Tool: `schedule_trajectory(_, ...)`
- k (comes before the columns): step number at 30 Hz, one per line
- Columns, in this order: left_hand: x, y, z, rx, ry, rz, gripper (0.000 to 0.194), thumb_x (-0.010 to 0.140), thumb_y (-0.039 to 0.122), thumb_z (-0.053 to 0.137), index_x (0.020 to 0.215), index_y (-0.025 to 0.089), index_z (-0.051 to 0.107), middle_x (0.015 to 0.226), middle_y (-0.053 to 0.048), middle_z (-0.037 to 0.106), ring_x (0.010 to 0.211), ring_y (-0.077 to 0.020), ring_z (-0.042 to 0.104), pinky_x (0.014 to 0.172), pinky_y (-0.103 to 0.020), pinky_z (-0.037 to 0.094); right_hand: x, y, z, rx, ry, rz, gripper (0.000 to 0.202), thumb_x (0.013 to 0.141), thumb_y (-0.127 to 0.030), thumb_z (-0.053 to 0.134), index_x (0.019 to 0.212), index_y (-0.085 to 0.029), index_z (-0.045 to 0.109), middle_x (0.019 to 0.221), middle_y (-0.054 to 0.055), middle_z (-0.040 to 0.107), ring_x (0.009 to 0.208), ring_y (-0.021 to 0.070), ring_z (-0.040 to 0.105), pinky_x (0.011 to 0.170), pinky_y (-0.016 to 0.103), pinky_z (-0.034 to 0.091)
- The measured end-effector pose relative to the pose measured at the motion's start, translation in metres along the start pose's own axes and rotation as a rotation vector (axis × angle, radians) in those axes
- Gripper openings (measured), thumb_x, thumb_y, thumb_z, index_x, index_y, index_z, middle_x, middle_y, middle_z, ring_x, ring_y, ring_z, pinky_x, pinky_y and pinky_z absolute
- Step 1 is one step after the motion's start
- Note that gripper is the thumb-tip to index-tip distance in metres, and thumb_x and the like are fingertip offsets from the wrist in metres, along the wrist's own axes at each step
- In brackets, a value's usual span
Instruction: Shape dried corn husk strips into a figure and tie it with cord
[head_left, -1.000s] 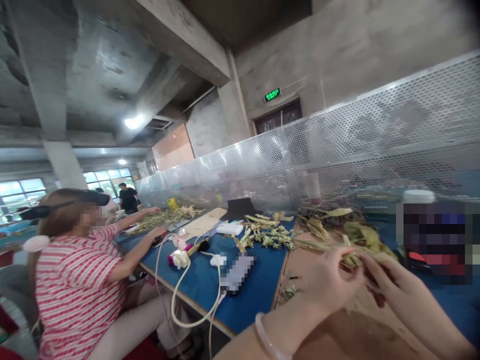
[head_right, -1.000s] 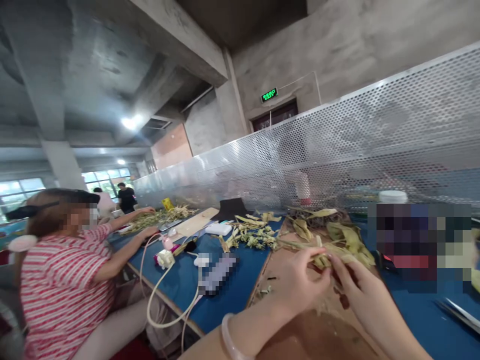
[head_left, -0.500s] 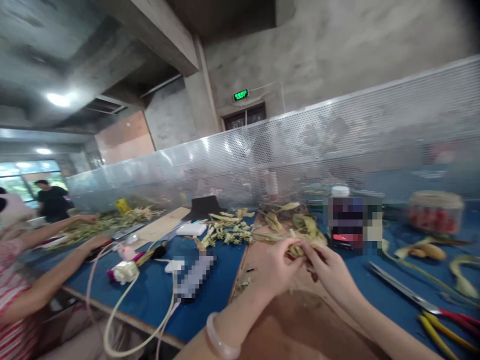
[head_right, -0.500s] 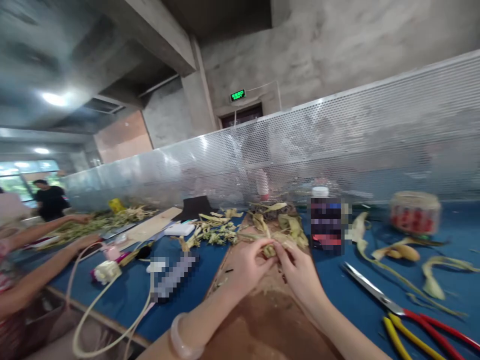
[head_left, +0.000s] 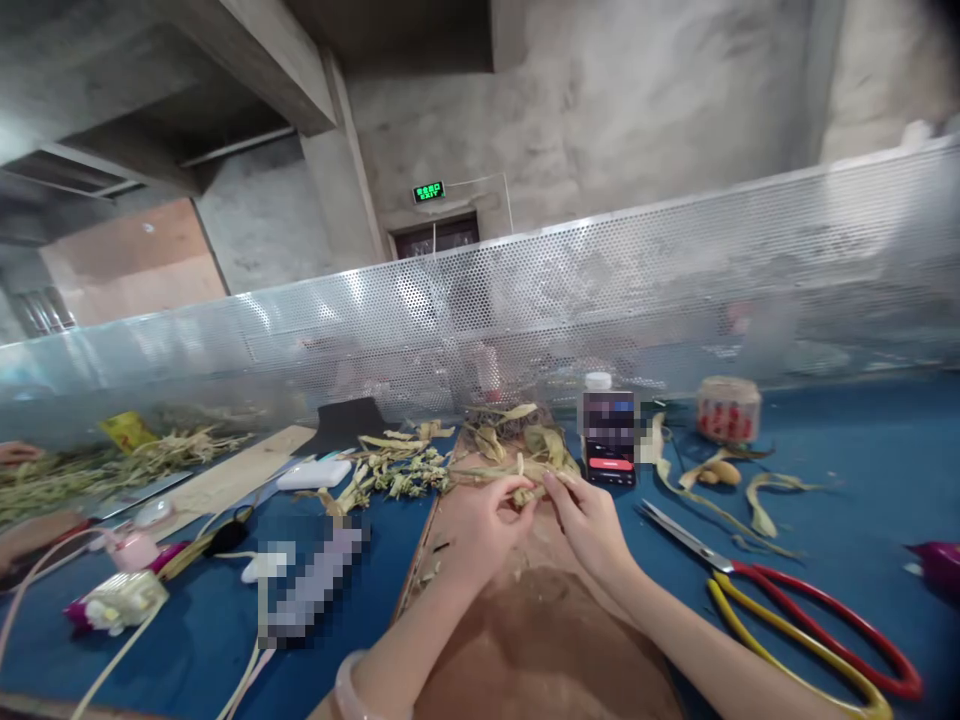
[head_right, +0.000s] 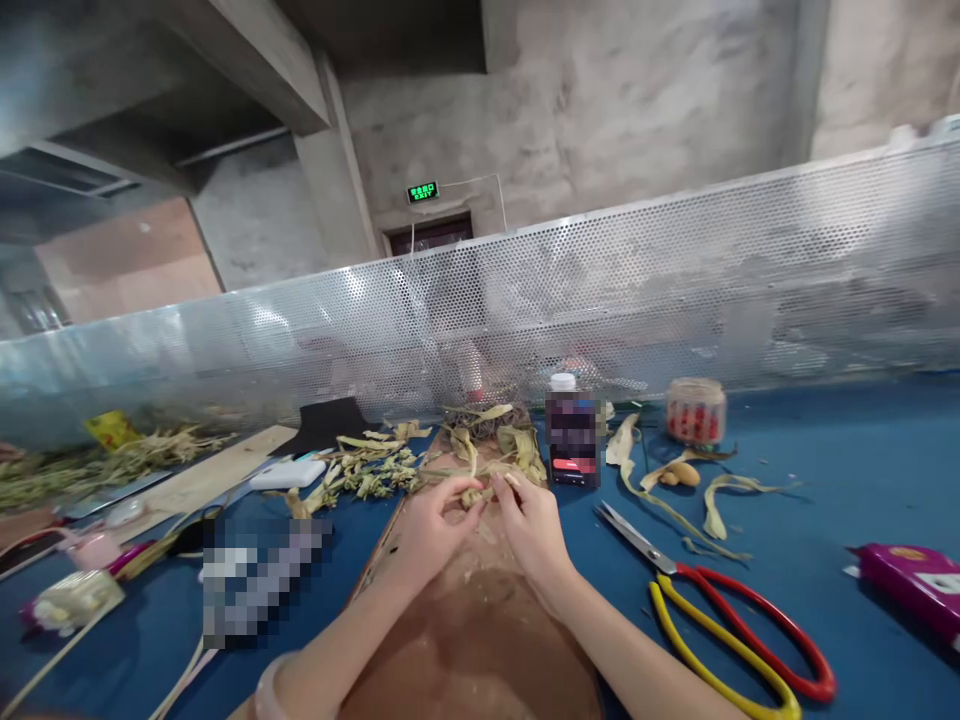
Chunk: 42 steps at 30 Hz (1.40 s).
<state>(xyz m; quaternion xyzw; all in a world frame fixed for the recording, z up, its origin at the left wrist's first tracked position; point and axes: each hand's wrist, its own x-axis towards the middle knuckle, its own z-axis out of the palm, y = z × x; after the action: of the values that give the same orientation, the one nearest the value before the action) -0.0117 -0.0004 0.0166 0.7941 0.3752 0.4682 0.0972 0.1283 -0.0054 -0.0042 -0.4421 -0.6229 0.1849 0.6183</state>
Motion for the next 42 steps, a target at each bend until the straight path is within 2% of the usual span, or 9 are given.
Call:
schedule_trajectory(6, 0.0, -0.004, 0.0, 0.011, 0.002, -0.061, 0.019, 0.075, 0.021, 0.053, 0.092, 0.02, 0.062, 0.093, -0.002, 0.067, 0.082, -0.0148, 0.062, 0.076, -0.024, 0.048, 0.0, -0.002, -0.001, 0.066, 0.045, 0.083, 0.04, 0.083, -0.049, 0.043, 0.058, -0.018, 0.046, 0.047, -0.003, 0.042, 0.046, 0.0111, 0.039, 0.047, 0.022, 0.029)
schedule_trajectory(10, -0.001, -0.007, -0.005, 0.022, -0.041, -0.088, 0.019, 0.076, 0.023, 0.052, 0.093, 0.022, 0.061, 0.091, 0.0, 0.067, 0.077, -0.0135, 0.062, 0.072, -0.023, 0.048, 0.014, 0.003, -0.009, 0.459, -0.195, 0.274, 0.05, 0.08, -0.06, 0.037, 0.06, -0.016, 0.051, 0.046, -0.003, 0.041, 0.041, 0.0104, 0.039, 0.043, 0.023, 0.032)
schedule_trajectory(12, -0.001, -0.007, -0.007, 0.035, -0.076, -0.098, 0.018, 0.077, 0.025, 0.052, 0.092, 0.022, 0.062, 0.088, 0.001, 0.067, 0.074, -0.0131, 0.062, 0.069, -0.022, 0.048, 0.023, 0.008, -0.013, 0.694, -0.248, 0.435, 0.06, 0.079, -0.066, 0.028, 0.067, -0.015, 0.057, 0.049, -0.002, 0.043, 0.04, 0.0097, 0.037, 0.041, 0.023, 0.032)
schedule_trajectory(14, 0.0, -0.006, -0.007, 0.042, -0.105, -0.08, 0.017, 0.076, 0.025, 0.052, 0.09, 0.022, 0.062, 0.086, 0.001, 0.068, 0.073, -0.0132, 0.062, 0.068, -0.022, 0.048, 0.029, 0.012, -0.014, 0.761, -0.277, 0.531, 0.06, 0.077, -0.066, 0.033, 0.073, -0.013, 0.062, 0.052, -0.001, 0.045, 0.042, 0.0092, 0.038, 0.041, 0.022, 0.032)
schedule_trajectory(18, 0.0, 0.0, -0.004, -0.001, -0.14, -0.015, 0.017, 0.075, 0.02, 0.053, 0.089, 0.022, 0.063, 0.085, 0.001, 0.068, 0.075, -0.0126, 0.062, 0.071, -0.021, 0.048, 0.026, 0.013, -0.011, 0.612, -0.374, 0.391, 0.035, 0.07, -0.048, 0.06, 0.069, -0.013, 0.063, 0.055, -0.001, 0.049, 0.047, 0.008, 0.038, 0.045, 0.021, 0.028)
schedule_trajectory(24, -0.003, 0.003, 0.001, -0.121, -0.207, -0.01, 0.017, 0.076, 0.018, 0.053, 0.09, 0.022, 0.062, 0.086, 0.002, 0.068, 0.074, -0.011, 0.062, 0.068, -0.019, 0.049, 0.022, 0.011, -0.01, 0.578, -0.357, 0.309, 0.025, 0.067, -0.035, 0.064, 0.057, -0.013, 0.058, 0.053, -0.003, 0.047, 0.049, 0.0075, 0.036, 0.05, 0.022, 0.027)
schedule_trajectory(32, -0.004, -0.001, 0.004, -0.098, -0.185, 0.028, 0.016, 0.076, 0.018, 0.054, 0.09, 0.021, 0.062, 0.087, 0.001, 0.068, 0.074, -0.011, 0.061, 0.067, -0.019, 0.048, 0.026, 0.014, -0.01, 0.533, -0.22, 0.3, 0.023, 0.064, -0.034, 0.067, 0.057, -0.014, 0.058, 0.057, -0.003, 0.05, 0.056, 0.0099, 0.042, 0.055, 0.023, 0.032)
schedule_trajectory(36, -0.005, 0.0, 0.006, -0.118, -0.202, 0.008, 0.015, 0.077, 0.021, 0.054, 0.09, 0.021, 0.062, 0.087, 0.001, 0.067, 0.076, -0.0113, 0.061, 0.068, -0.019, 0.048, 0.026, 0.013, -0.012, 0.494, -0.16, 0.298, 0.025, 0.063, -0.037, 0.068, 0.058, -0.014, 0.058, 0.054, -0.004, 0.046, 0.053, 0.009, 0.039, 0.052, 0.022, 0.029)
schedule_trajectory(42, -0.005, -0.001, 0.007, -0.078, -0.185, -0.024, 0.016, 0.077, 0.021, 0.053, 0.09, 0.021, 0.062, 0.086, 0.001, 0.068, 0.075, -0.0125, 0.062, 0.068, -0.021, 0.049, 0.027, 0.012, -0.013, 0.409, -0.132, 0.279, 0.029, 0.063, -0.042, 0.068, 0.06, -0.014, 0.06, 0.054, -0.003, 0.047, 0.053, 0.01, 0.039, 0.051, 0.023, 0.031)
